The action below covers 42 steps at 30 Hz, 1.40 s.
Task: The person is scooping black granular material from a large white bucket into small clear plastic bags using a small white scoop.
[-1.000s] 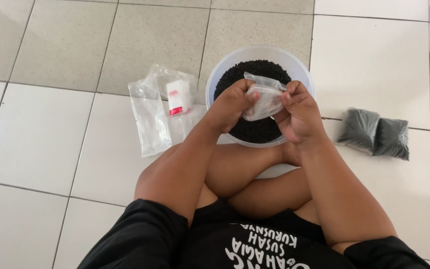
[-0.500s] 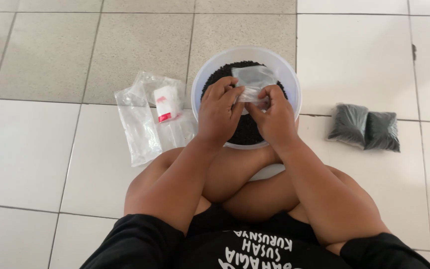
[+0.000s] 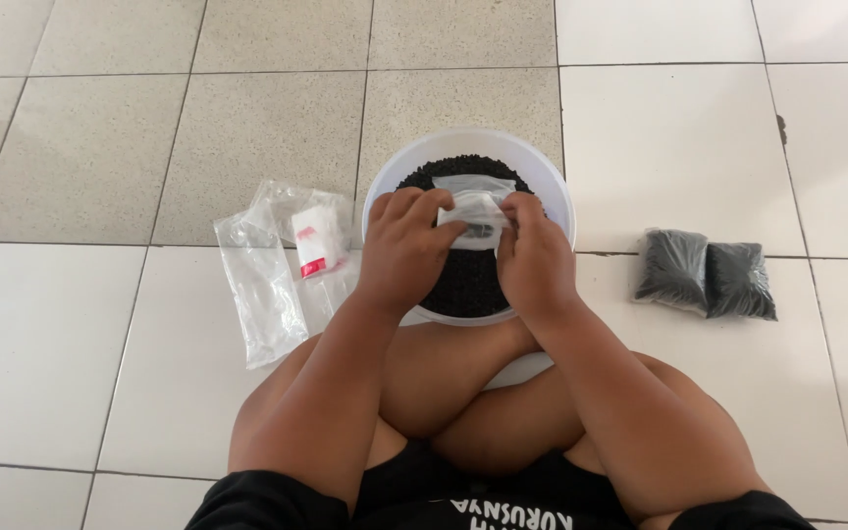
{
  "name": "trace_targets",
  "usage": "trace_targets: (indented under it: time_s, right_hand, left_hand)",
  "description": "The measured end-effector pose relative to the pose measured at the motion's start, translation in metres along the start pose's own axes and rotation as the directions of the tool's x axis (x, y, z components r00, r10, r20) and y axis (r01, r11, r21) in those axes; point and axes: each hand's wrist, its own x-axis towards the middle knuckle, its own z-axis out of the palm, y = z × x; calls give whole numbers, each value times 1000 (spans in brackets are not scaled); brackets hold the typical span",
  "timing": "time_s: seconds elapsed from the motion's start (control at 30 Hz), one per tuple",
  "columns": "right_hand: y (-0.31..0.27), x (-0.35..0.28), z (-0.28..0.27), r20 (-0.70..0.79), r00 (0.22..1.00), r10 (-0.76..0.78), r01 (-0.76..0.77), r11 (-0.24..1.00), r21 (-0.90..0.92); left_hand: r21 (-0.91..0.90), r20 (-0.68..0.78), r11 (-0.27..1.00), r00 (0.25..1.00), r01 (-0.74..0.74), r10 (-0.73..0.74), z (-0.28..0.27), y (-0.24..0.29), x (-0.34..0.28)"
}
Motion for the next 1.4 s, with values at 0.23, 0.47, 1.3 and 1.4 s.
trace_targets:
  time_s: [0.23,0.47,1.3,1.4]
  right_hand:
    - [41,0,32,16,907,-420,415,890,-187]
    - [23,-2,27,-22,851,-524,494,815,-302]
    - [33,1,36,56,881,-470,453,803,-387]
    - [36,-1,40,35,877,-479,456,806,-377]
  left_hand:
    - [-37,26,996,996,85,-84,35,0,-30]
    - [65,173,914,897,401,-406,27,30,-19]
    - [207,88,896,904,394,-418,30,12,-25]
    - [107,58,883,884,456,-464,28,11,-26]
